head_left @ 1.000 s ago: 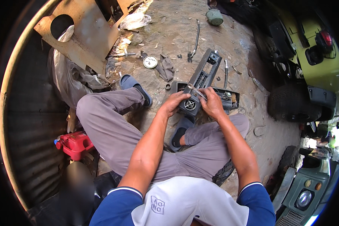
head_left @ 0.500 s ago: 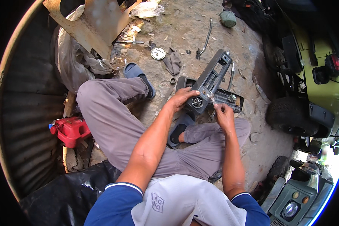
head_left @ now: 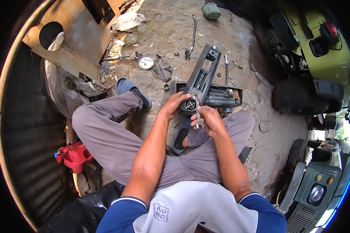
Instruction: The person sits on the ground and uses a wrench to tighten or remove a small bolt on the front panel of a car air conditioning control or vent assembly, then handles a small connector piece.
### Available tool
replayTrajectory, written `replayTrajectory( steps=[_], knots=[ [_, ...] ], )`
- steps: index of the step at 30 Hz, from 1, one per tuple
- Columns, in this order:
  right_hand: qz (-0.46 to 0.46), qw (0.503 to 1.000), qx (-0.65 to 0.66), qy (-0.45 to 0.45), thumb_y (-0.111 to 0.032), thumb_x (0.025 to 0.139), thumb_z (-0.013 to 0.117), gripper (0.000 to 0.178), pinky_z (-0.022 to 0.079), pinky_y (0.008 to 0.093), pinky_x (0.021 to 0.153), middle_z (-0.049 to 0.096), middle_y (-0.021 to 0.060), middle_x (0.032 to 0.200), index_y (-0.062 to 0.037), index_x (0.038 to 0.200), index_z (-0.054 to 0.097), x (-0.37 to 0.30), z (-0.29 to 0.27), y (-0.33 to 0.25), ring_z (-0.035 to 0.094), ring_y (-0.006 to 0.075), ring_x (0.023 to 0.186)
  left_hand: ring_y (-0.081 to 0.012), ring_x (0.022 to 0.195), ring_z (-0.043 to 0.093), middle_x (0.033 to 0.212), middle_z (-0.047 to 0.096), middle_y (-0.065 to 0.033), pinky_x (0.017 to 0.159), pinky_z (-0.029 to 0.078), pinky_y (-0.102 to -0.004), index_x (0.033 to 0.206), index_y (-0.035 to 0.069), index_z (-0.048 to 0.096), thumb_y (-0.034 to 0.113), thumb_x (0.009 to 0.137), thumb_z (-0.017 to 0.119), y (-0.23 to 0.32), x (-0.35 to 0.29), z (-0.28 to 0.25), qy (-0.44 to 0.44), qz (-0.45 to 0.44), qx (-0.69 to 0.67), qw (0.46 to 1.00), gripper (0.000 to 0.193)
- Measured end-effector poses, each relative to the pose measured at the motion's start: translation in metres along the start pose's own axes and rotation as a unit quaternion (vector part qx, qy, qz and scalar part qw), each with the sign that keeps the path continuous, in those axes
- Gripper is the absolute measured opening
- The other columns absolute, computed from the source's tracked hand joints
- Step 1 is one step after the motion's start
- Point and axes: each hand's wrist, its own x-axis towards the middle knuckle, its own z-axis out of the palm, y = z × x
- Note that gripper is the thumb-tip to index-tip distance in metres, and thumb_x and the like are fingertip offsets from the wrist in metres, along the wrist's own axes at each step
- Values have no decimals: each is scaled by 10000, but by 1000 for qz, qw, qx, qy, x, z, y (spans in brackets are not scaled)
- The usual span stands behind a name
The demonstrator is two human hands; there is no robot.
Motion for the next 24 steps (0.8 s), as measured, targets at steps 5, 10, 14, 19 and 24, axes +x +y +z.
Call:
replayTrajectory(
  steps=[5, 10, 14, 19, 24],
  knots=[
    [-7, 999, 40, 2, -198, 1046, 528, 224, 577, 348, 504, 697, 199, 855, 16, 1104, 497, 4, 10, 9, 739, 295, 684, -177, 991, 692, 1123, 707, -97, 897, 561, -318, 1215, 0, 638, 229, 938, 692, -1, 2, -1, 1, 13, 4, 1000, 364],
    [-22, 999, 40, 10, -206, 1051, 515, 209, 579, 341, 519, 701, 197, 864, 0, 1074, 494, 3, 16, 13, 739, 289, 682, -168, 1009, 682, 1134, 702, -89, 919, 550, -313, 1237, 5, 625, 233, 939, 693, -7, 3, -6, -10, 3, -8, 1000, 381],
    [-24, 999, 35, 21, -216, 1053, 515, 220, 573, 345, 501, 699, 200, 860, 1, 1080, 489, 6, 12, 18, 737, 288, 670, -168, 1047, 672, 1184, 691, -89, 944, 539, -313, 1268, 12, 616, 241, 938, 697, -8, 2, -6, -6, -6, 2, 1000, 411],
    [-3, 999, 35, 20, -200, 1044, 532, 214, 583, 357, 488, 699, 211, 838, 0, 1098, 479, 11, 14, 12, 738, 306, 663, -166, 1047, 670, 1184, 690, -85, 948, 537, -313, 1270, 11, 612, 241, 923, 713, -8, 4, -9, 0, -9, 1, 1000, 429],
    [15, 999, 6, 40, -197, 1027, 564, 232, 539, 352, 421, 694, 208, 793, 16, 1079, 488, 12, 9, 0, 721, 296, 592, -155, 973, 697, 1131, 703, -88, 863, 575, -303, 1239, 9, 620, 229, 930, 705, -4, 2, -2, 3, 10, -10, 1000, 388]
  ],
)
